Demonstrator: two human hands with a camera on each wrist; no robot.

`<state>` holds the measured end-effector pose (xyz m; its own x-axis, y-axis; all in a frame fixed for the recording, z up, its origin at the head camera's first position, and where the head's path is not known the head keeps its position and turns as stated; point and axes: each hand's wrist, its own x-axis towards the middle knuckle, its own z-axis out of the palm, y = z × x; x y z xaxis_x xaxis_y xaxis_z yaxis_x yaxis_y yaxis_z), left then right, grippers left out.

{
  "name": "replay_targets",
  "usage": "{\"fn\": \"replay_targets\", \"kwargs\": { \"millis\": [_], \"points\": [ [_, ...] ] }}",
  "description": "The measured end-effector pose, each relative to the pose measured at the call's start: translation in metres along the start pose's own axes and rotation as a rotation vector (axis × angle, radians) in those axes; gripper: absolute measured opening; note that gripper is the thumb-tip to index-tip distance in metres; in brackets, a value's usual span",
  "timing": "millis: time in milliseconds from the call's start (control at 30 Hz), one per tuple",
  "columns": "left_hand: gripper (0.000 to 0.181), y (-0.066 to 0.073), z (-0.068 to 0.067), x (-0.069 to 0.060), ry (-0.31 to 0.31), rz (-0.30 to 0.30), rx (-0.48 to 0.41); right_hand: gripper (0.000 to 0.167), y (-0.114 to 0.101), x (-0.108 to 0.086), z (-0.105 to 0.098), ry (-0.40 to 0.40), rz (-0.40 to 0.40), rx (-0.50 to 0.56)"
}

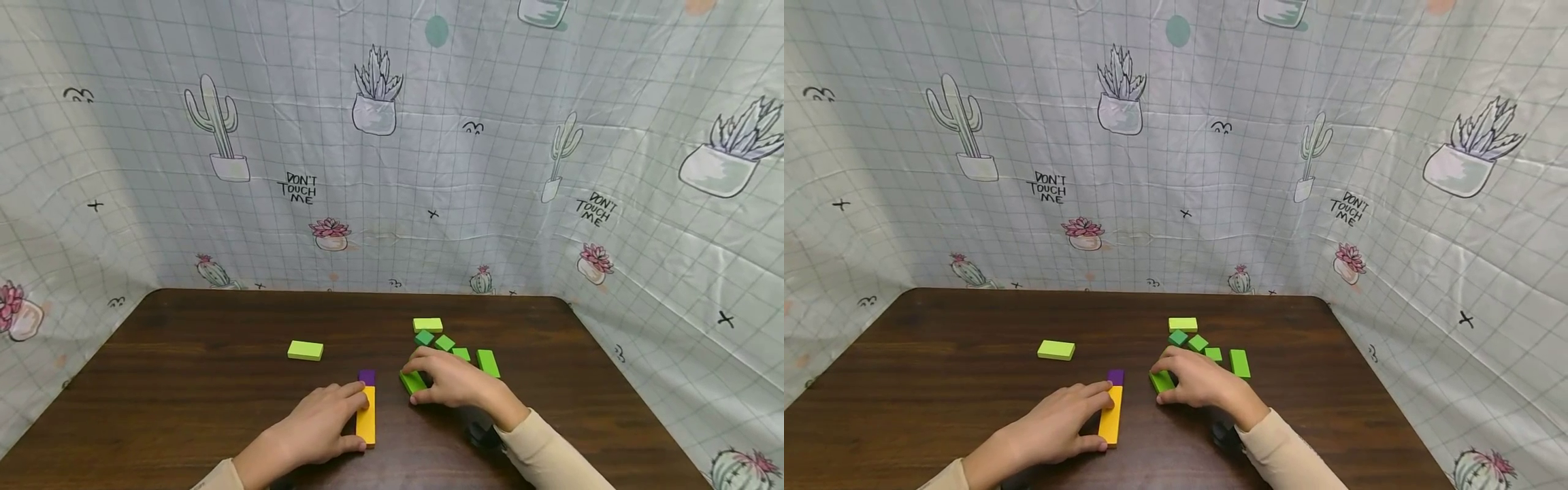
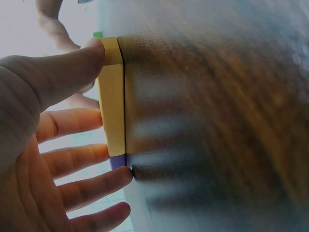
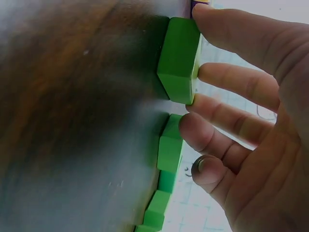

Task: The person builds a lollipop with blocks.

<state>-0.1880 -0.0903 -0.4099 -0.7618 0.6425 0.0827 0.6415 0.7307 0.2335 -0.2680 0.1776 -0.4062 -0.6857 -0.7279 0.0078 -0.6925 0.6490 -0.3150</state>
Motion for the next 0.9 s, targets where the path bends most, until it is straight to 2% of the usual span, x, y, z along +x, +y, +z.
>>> {"fn": "replay_targets", "kwargs": {
  "millis": [200, 400, 500, 700, 900],
  "points": [
    [0.043, 0.000, 0.001, 0.000, -0.006, 0.000, -0.007, 0.043, 0.000, 0.005, 0.001, 0.010, -0.011, -0.001],
    [0.044, 0.000, 0.000, 0.000, 0.003, 0.001, 0.005, 0.048, -0.003, 0.005, -0.001, 0.028, 0.096, -0.023],
    [0.044, -0.001, 0.000, -0.001, 0.007, -0.001, 0.007, 0.048, -0.005, 0.006, 0.000, 0.021, 0.122, -0.054],
    [0.044, -0.001, 0.001, -0.001, 0.004, -0.004, 0.002, 0.044, -0.007, 0.010, 0.001, 0.001, 0.120, -0.063],
    [0.045, -0.001, 0.001, 0.000, 0.000, -0.009, -0.002, 0.037, -0.007, 0.017, 0.001, 0.015, 0.113, -0.056]
  ]
}}
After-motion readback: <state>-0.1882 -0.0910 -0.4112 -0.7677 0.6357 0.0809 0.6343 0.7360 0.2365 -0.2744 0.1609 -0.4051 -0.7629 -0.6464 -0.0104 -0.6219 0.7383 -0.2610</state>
